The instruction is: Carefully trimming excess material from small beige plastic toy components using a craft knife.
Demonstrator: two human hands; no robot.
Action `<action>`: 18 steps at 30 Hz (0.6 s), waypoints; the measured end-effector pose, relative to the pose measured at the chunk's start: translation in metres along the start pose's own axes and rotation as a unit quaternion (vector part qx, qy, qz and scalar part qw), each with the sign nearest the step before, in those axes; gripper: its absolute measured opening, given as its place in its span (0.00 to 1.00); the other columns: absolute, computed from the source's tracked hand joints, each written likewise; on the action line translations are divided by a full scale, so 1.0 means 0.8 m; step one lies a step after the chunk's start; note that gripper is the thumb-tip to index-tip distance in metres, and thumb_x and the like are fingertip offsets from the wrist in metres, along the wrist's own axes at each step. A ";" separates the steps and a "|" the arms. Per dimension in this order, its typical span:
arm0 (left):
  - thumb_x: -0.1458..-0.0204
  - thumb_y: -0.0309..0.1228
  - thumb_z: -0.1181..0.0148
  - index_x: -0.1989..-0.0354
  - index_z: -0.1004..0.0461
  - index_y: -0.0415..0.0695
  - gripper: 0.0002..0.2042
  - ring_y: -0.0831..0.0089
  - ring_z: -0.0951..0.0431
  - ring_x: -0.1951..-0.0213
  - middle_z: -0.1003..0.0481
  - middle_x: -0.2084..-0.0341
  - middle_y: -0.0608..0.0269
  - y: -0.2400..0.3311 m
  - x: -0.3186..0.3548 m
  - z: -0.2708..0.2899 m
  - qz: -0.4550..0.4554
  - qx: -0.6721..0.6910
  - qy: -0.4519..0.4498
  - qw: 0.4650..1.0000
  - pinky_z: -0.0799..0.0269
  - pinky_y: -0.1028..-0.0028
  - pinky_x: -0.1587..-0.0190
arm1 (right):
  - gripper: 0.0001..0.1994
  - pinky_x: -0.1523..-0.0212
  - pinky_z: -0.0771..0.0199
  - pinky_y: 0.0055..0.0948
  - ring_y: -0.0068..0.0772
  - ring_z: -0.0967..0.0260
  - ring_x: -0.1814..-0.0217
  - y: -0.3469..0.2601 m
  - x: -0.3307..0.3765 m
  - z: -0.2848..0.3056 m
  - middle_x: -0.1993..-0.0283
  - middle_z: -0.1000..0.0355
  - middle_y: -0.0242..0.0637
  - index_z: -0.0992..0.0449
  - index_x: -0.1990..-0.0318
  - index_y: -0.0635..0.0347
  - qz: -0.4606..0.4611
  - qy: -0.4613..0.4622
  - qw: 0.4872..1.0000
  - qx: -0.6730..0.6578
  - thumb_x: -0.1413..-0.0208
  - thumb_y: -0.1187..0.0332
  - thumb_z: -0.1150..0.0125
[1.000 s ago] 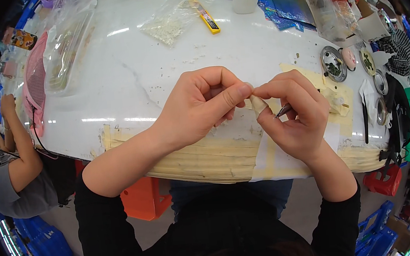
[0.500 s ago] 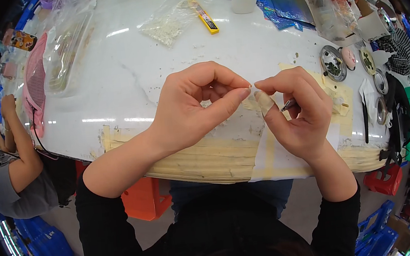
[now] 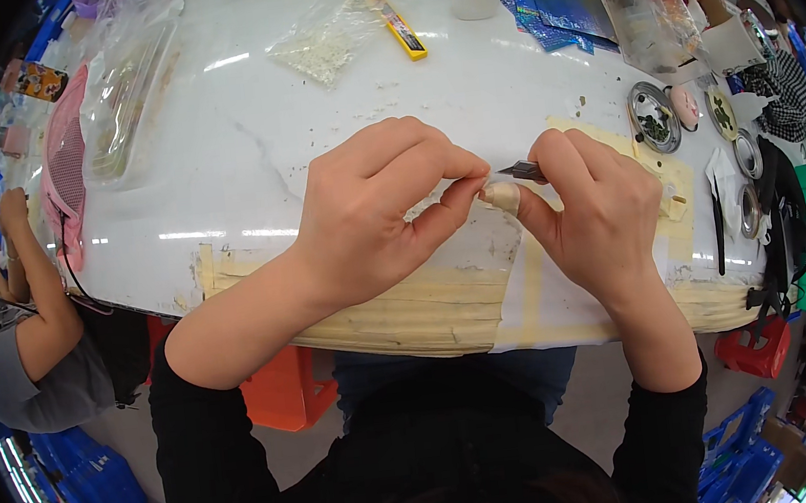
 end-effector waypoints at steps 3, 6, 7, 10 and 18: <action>0.59 0.15 0.33 0.68 0.21 0.40 0.10 0.74 0.26 0.75 0.24 0.76 0.62 0.000 0.002 0.000 -0.026 -0.037 0.004 0.999 0.32 0.76 0.75 | 0.17 0.80 0.40 0.32 0.34 0.37 0.80 0.001 0.002 -0.003 0.79 0.38 0.32 0.34 0.73 0.56 0.004 -0.004 1.000 0.005 0.52 0.57 0.31; 0.60 0.15 0.33 0.68 0.21 0.40 0.11 0.72 0.25 0.75 0.24 0.76 0.62 -0.001 0.001 -0.001 -0.043 -0.045 0.007 0.998 0.32 0.76 0.75 | 0.15 0.79 0.39 0.32 0.35 0.36 0.80 0.001 0.002 -0.001 0.78 0.38 0.32 0.33 0.72 0.56 -0.001 -0.011 1.000 0.013 0.52 0.60 0.32; 0.61 0.15 0.33 0.68 0.21 0.40 0.11 0.72 0.25 0.75 0.24 0.76 0.62 -0.001 0.001 -0.001 -0.043 -0.048 0.005 0.998 0.32 0.76 0.75 | 0.14 0.79 0.39 0.32 0.35 0.36 0.80 0.002 0.003 -0.001 0.78 0.38 0.32 0.33 0.72 0.56 -0.003 -0.014 1.000 0.012 0.53 0.61 0.32; 0.62 0.15 0.32 0.68 0.21 0.40 0.11 0.71 0.25 0.74 0.25 0.76 0.62 -0.001 0.002 -0.001 -0.042 -0.054 -0.001 0.998 0.32 0.76 0.75 | 0.14 0.79 0.39 0.33 0.36 0.36 0.79 0.001 0.003 0.000 0.78 0.38 0.32 0.33 0.72 0.56 -0.005 -0.024 1.000 0.014 0.54 0.63 0.32; 0.62 0.15 0.32 0.68 0.21 0.40 0.11 0.71 0.26 0.74 0.25 0.76 0.62 -0.001 0.002 -0.001 -0.046 -0.064 -0.006 0.997 0.32 0.76 0.76 | 0.13 0.79 0.38 0.33 0.37 0.35 0.79 0.001 0.003 -0.002 0.78 0.37 0.33 0.34 0.72 0.56 -0.009 -0.029 0.999 0.013 0.56 0.66 0.32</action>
Point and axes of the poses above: each hand's wrist, its own x-axis away from the middle knuckle, its own z-axis out of the back of the hand, y = z × x, the point moved 3 cm from there along -x, towards the middle knuckle
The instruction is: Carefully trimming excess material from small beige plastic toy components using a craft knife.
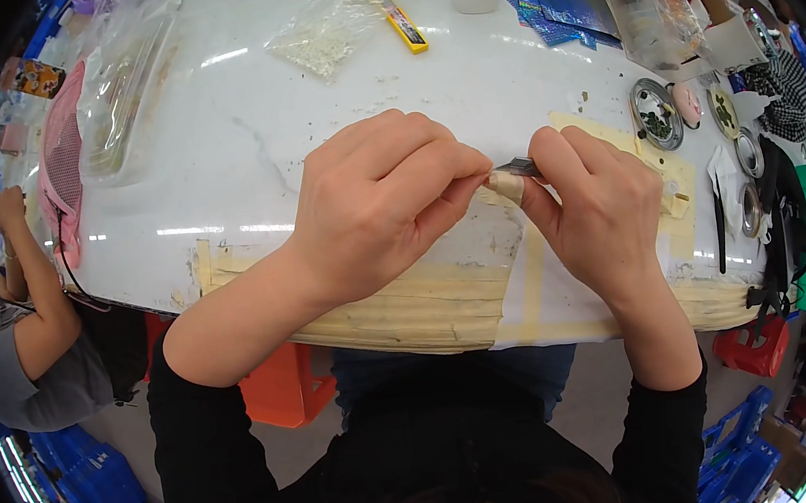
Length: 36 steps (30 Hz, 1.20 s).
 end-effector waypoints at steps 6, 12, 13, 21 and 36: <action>0.62 0.16 0.32 0.69 0.21 0.40 0.11 0.71 0.26 0.75 0.25 0.76 0.63 0.000 -0.001 0.000 -0.006 -0.002 0.005 1.000 0.33 0.75 0.76 | 0.13 0.79 0.38 0.33 0.37 0.35 0.79 0.000 -0.001 0.000 0.78 0.37 0.32 0.34 0.73 0.55 -0.003 -0.005 1.000 -0.013 0.57 0.66 0.32; 0.63 0.16 0.32 0.69 0.21 0.41 0.11 0.72 0.27 0.76 0.25 0.77 0.64 -0.001 0.000 0.000 -0.018 -0.016 0.001 1.000 0.34 0.76 0.77 | 0.12 0.80 0.39 0.33 0.36 0.35 0.80 0.001 0.000 0.000 0.78 0.37 0.31 0.31 0.71 0.55 -0.001 -0.017 1.000 -0.011 0.58 0.67 0.32; 0.63 0.16 0.32 0.69 0.21 0.41 0.11 0.72 0.27 0.76 0.25 0.77 0.64 0.000 0.000 0.001 -0.018 -0.017 -0.001 1.000 0.34 0.76 0.77 | 0.12 0.80 0.39 0.33 0.35 0.35 0.80 0.000 0.000 0.001 0.78 0.38 0.31 0.31 0.71 0.55 -0.001 -0.021 1.000 -0.008 0.58 0.67 0.31; 0.61 0.14 0.33 0.69 0.21 0.40 0.10 0.74 0.28 0.76 0.25 0.77 0.63 -0.001 -0.002 0.000 0.035 0.047 -0.004 0.998 0.34 0.77 0.76 | 0.13 0.82 0.40 0.31 0.31 0.36 0.80 0.000 -0.002 0.001 0.80 0.41 0.29 0.32 0.73 0.53 0.014 0.013 1.000 -0.001 0.58 0.63 0.31; 0.62 0.14 0.33 0.68 0.20 0.39 0.11 0.74 0.27 0.76 0.25 0.76 0.63 0.001 -0.002 0.002 0.015 0.023 -0.014 1.000 0.33 0.77 0.76 | 0.12 0.80 0.39 0.33 0.34 0.36 0.80 0.000 -0.001 0.001 0.79 0.40 0.31 0.32 0.72 0.55 0.005 -0.009 1.000 -0.013 0.57 0.66 0.32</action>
Point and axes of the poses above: each hand's wrist, its own x-axis away from the middle knuckle, its own z-axis out of the back of the hand, y = z × x, the point moved 3 cm from there along -x, towards the middle knuckle
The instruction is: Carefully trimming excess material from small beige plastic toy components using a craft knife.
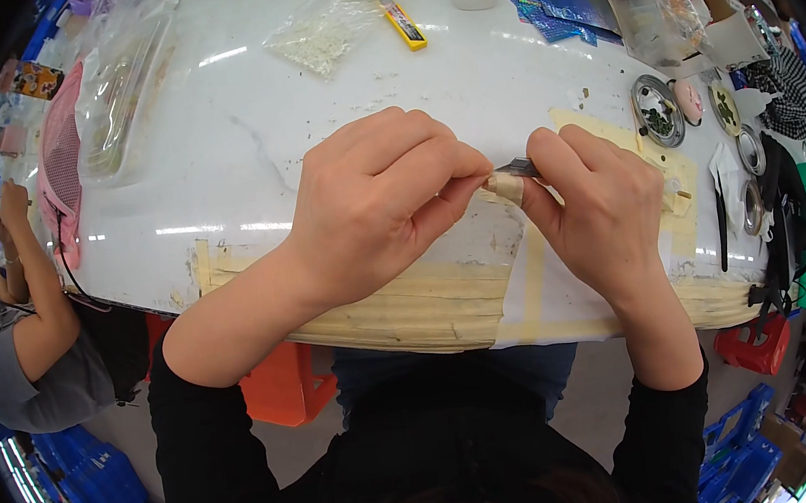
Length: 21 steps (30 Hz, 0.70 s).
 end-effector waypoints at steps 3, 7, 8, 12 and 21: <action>0.62 0.14 0.33 0.69 0.21 0.40 0.11 0.73 0.27 0.75 0.25 0.76 0.62 0.000 0.001 0.000 -0.011 -0.012 -0.001 1.000 0.33 0.77 0.76 | 0.11 0.80 0.40 0.33 0.34 0.37 0.81 0.000 0.000 0.000 0.79 0.40 0.31 0.31 0.72 0.55 -0.001 -0.001 1.000 -0.004 0.57 0.67 0.32; 0.62 0.15 0.33 0.69 0.21 0.40 0.11 0.73 0.27 0.75 0.25 0.76 0.62 0.000 0.001 0.001 -0.020 -0.017 0.004 1.000 0.34 0.76 0.76 | 0.12 0.83 0.41 0.32 0.33 0.37 0.82 0.000 -0.001 0.000 0.81 0.41 0.30 0.31 0.73 0.53 0.006 0.011 1.000 -0.007 0.57 0.63 0.31; 0.62 0.15 0.33 0.69 0.21 0.40 0.11 0.74 0.27 0.75 0.25 0.76 0.63 0.000 0.000 0.001 -0.016 -0.011 0.006 1.000 0.34 0.76 0.76 | 0.13 0.84 0.42 0.31 0.32 0.36 0.83 -0.001 -0.001 0.000 0.81 0.41 0.29 0.31 0.74 0.51 0.011 0.021 1.000 -0.005 0.56 0.61 0.30; 0.59 0.14 0.34 0.68 0.21 0.40 0.09 0.75 0.30 0.76 0.26 0.77 0.63 -0.003 -0.001 0.000 0.041 0.057 -0.009 0.998 0.35 0.78 0.75 | 0.12 0.82 0.41 0.31 0.32 0.36 0.82 0.002 -0.001 0.000 0.80 0.40 0.30 0.31 0.73 0.53 0.004 0.020 1.000 -0.007 0.57 0.63 0.31; 0.58 0.15 0.35 0.68 0.21 0.40 0.09 0.76 0.30 0.76 0.26 0.76 0.64 -0.003 0.001 -0.001 0.036 0.035 -0.014 0.999 0.35 0.78 0.75 | 0.14 0.82 0.40 0.31 0.30 0.35 0.80 0.001 -0.001 0.000 0.80 0.41 0.29 0.33 0.73 0.52 0.005 0.009 1.000 0.016 0.56 0.60 0.31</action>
Point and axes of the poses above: each hand's wrist, its own x-axis away from the middle knuckle, its own z-axis out of the back of the hand, y = z × x, the point moved 3 cm from there along -x, towards the middle knuckle
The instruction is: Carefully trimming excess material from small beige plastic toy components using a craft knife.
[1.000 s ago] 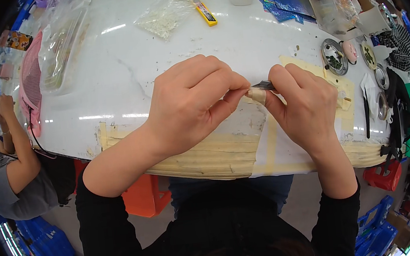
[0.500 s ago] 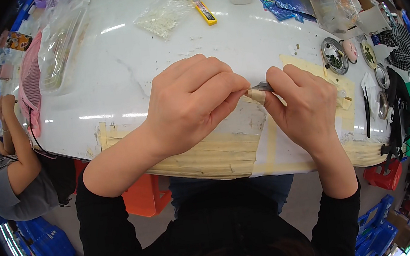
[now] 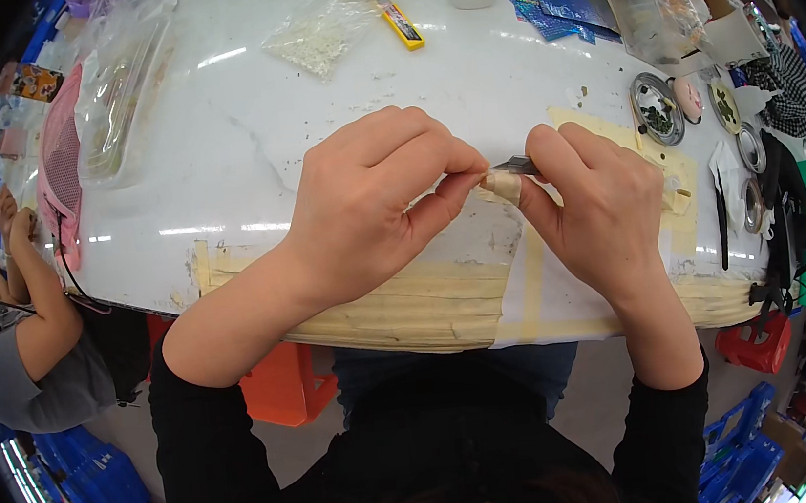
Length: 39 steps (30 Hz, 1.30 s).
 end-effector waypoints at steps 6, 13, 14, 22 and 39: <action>0.60 0.14 0.34 0.68 0.21 0.40 0.10 0.75 0.28 0.76 0.26 0.76 0.63 0.000 0.000 0.000 -0.013 -0.011 0.002 1.000 0.34 0.77 0.75 | 0.14 0.82 0.39 0.31 0.30 0.35 0.80 -0.001 0.000 0.000 0.80 0.40 0.29 0.33 0.73 0.52 0.001 -0.002 1.000 0.006 0.56 0.60 0.31; 0.61 0.14 0.34 0.68 0.21 0.40 0.11 0.73 0.28 0.76 0.26 0.77 0.63 0.001 0.000 -0.001 -0.029 -0.025 0.009 0.999 0.34 0.77 0.76 | 0.12 0.80 0.39 0.32 0.32 0.36 0.80 -0.002 0.001 0.001 0.79 0.40 0.30 0.32 0.73 0.53 -0.001 -0.007 1.000 0.000 0.56 0.64 0.32; 0.61 0.14 0.34 0.69 0.21 0.40 0.11 0.73 0.27 0.76 0.26 0.77 0.63 0.000 0.000 -0.001 -0.031 -0.027 0.010 0.999 0.34 0.77 0.76 | 0.11 0.80 0.39 0.33 0.34 0.36 0.80 -0.002 0.001 0.001 0.79 0.40 0.31 0.32 0.72 0.54 -0.003 -0.010 1.000 -0.005 0.57 0.66 0.32; 0.62 0.14 0.34 0.68 0.21 0.40 0.11 0.73 0.27 0.76 0.25 0.76 0.63 0.002 0.000 0.000 -0.040 -0.032 0.007 0.999 0.34 0.76 0.76 | 0.10 0.80 0.40 0.33 0.34 0.37 0.81 -0.002 0.002 0.002 0.79 0.40 0.31 0.30 0.72 0.54 -0.001 -0.011 1.000 -0.019 0.58 0.68 0.32; 0.43 0.32 0.38 0.63 0.23 0.41 0.07 0.86 0.33 0.72 0.24 0.71 0.69 -0.017 0.003 -0.005 0.400 0.438 -0.101 0.799 0.37 0.84 0.68 | 0.15 0.80 0.40 0.28 0.31 0.38 0.81 0.004 -0.002 0.003 0.79 0.35 0.32 0.33 0.75 0.58 -0.020 0.023 0.990 -0.139 0.56 0.66 0.28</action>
Point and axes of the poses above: each hand's wrist, its own x-axis away from the middle knuckle, its own z-axis out of the back of the hand, y = z × x, the point moved 3 cm from there along -x, towards the middle knuckle
